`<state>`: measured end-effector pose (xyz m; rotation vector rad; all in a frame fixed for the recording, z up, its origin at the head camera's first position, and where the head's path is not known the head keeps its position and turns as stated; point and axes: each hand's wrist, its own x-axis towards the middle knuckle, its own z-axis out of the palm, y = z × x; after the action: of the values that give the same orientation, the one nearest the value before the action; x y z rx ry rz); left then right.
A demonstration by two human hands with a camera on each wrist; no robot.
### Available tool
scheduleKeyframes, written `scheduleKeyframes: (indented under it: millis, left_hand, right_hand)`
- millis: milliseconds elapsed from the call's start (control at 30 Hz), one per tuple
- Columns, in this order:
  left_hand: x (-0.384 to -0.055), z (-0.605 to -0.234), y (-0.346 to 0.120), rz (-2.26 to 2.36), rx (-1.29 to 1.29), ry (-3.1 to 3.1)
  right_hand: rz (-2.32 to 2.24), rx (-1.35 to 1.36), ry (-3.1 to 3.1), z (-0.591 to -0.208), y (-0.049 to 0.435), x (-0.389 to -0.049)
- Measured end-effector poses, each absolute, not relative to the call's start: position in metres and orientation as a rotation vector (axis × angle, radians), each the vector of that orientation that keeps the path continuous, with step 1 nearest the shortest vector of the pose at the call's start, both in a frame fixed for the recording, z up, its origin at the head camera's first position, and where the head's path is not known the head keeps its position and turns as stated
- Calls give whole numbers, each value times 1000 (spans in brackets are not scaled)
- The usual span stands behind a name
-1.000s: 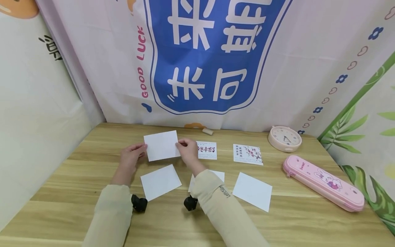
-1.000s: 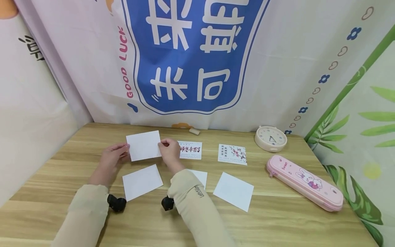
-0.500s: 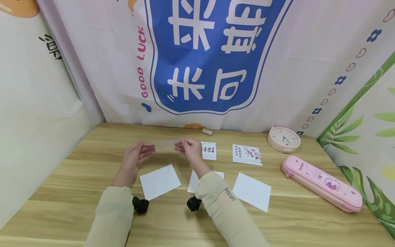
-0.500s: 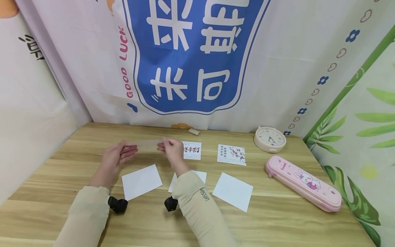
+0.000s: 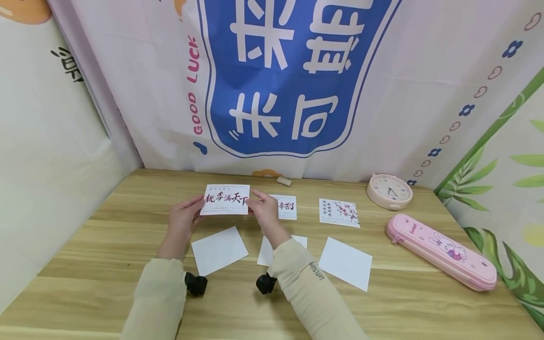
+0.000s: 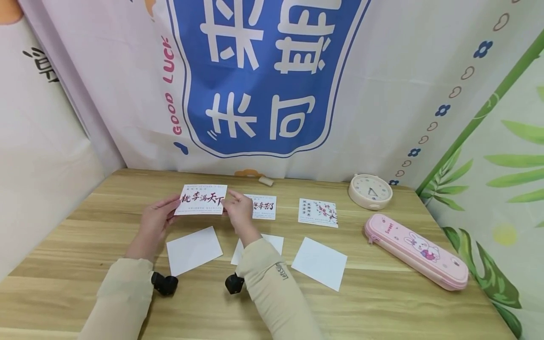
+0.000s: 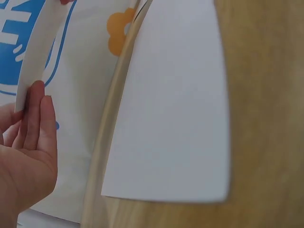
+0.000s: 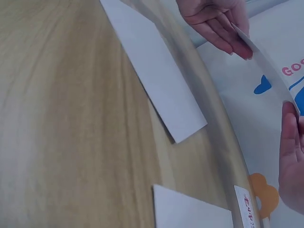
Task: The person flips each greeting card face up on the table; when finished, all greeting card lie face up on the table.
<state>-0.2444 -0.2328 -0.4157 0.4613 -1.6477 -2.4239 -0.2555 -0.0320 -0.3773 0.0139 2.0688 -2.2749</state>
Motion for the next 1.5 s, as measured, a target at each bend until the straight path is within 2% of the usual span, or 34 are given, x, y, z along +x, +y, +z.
scheduleKeyframes:
  millis: [133, 200, 400, 500, 767, 1067, 1500]
  left_hand:
    - [-254, -429, -236, -2339, 435, -1707]
    - [-247, -420, -232, -2247, 415, -1850]
    - [-221, -384, -220, -1782, 124, -2432]
    - [-218, -378, -218, -1759, 51, -2487]
    - [-220, -382, -223, -1676, 45, -2526]
    - [-224, -387, -239, -1655, 62, -2631]
    - [-232, -390, -254, -1542, 91, -2756]
  right_hand:
    - [-2280, -21, 2153, -383, -34, -256]
    - [-2283, -47, 2151, -386, -35, -258]
    - [-2131, -237, 2237, -386, -38, -258]
    - [-2020, -345, 2317, -386, -38, -258]
    - [-1874, -453, 2378, -387, -45, -260]
    - [-1807, -335, 2431, -389, -56, -263]
    - [-1710, -346, 2477, -400, -66, -266]
